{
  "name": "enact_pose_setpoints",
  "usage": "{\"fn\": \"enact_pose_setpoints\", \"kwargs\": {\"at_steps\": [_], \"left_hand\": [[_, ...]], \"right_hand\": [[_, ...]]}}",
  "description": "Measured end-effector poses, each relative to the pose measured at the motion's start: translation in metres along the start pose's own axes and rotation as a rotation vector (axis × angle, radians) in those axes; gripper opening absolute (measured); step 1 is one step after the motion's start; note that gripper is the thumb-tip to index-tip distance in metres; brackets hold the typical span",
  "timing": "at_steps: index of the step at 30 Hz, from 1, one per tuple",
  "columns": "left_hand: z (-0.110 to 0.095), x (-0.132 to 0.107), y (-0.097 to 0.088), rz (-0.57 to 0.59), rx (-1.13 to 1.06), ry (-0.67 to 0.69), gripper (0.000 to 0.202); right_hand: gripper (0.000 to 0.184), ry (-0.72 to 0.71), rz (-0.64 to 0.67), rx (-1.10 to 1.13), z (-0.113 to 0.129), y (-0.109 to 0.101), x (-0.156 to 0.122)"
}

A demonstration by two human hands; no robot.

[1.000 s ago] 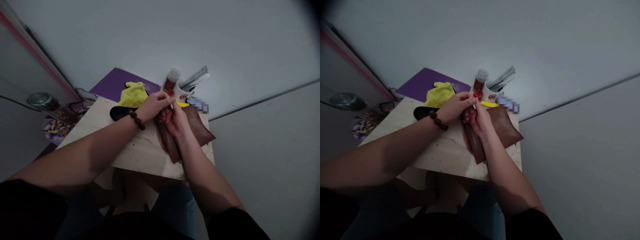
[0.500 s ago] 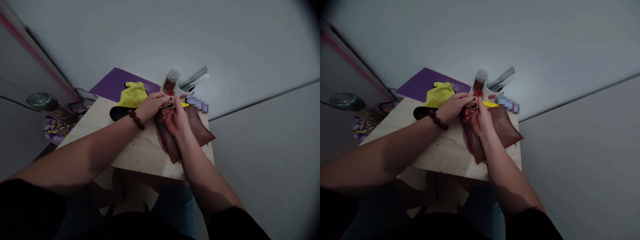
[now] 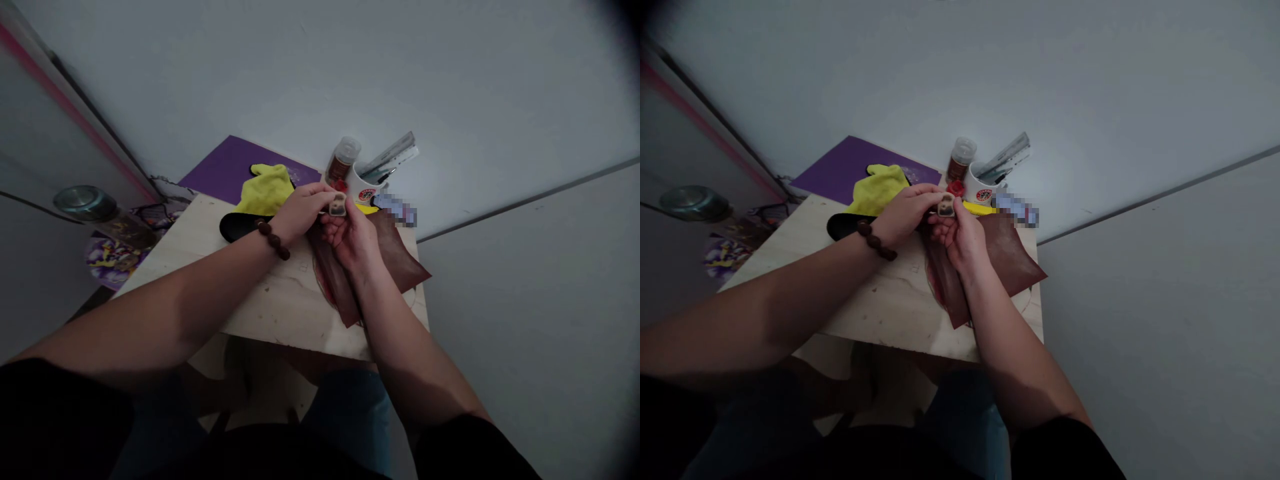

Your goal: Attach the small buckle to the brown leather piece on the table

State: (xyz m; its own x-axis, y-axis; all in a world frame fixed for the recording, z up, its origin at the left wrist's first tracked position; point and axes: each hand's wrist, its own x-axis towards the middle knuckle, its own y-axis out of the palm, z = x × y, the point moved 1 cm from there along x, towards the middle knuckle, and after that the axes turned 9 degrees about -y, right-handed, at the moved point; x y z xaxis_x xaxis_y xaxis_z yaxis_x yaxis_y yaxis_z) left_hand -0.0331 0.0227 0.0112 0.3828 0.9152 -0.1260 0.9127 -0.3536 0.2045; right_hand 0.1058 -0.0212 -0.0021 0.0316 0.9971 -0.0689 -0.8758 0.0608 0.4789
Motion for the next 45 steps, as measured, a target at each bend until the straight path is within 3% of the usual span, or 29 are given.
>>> {"fn": "enact_pose_setpoints", "kwargs": {"at_steps": [4, 8, 18, 45], "left_hand": [[-0.004, -0.002, -0.001, -0.111, 0.041, 0.056, 0.017], [-0.008, -0.007, 0.000, -0.144, 0.099, 0.077, 0.017], [-0.010, -0.011, 0.007, -0.134, 0.052, 0.029, 0.012], [-0.007, -0.007, 0.003, -0.130, 0.054, 0.078, 0.013]], "right_hand": [[0.044, -0.026, -0.017, -0.031, -0.005, -0.001, 0.003], [0.042, -0.048, -0.020, -0.052, -0.007, 0.000, 0.003], [0.027, -0.189, -0.020, -0.114, -0.011, 0.000, -0.001], [0.016, -0.220, -0.012, -0.145, -0.008, 0.005, -0.004]]}}
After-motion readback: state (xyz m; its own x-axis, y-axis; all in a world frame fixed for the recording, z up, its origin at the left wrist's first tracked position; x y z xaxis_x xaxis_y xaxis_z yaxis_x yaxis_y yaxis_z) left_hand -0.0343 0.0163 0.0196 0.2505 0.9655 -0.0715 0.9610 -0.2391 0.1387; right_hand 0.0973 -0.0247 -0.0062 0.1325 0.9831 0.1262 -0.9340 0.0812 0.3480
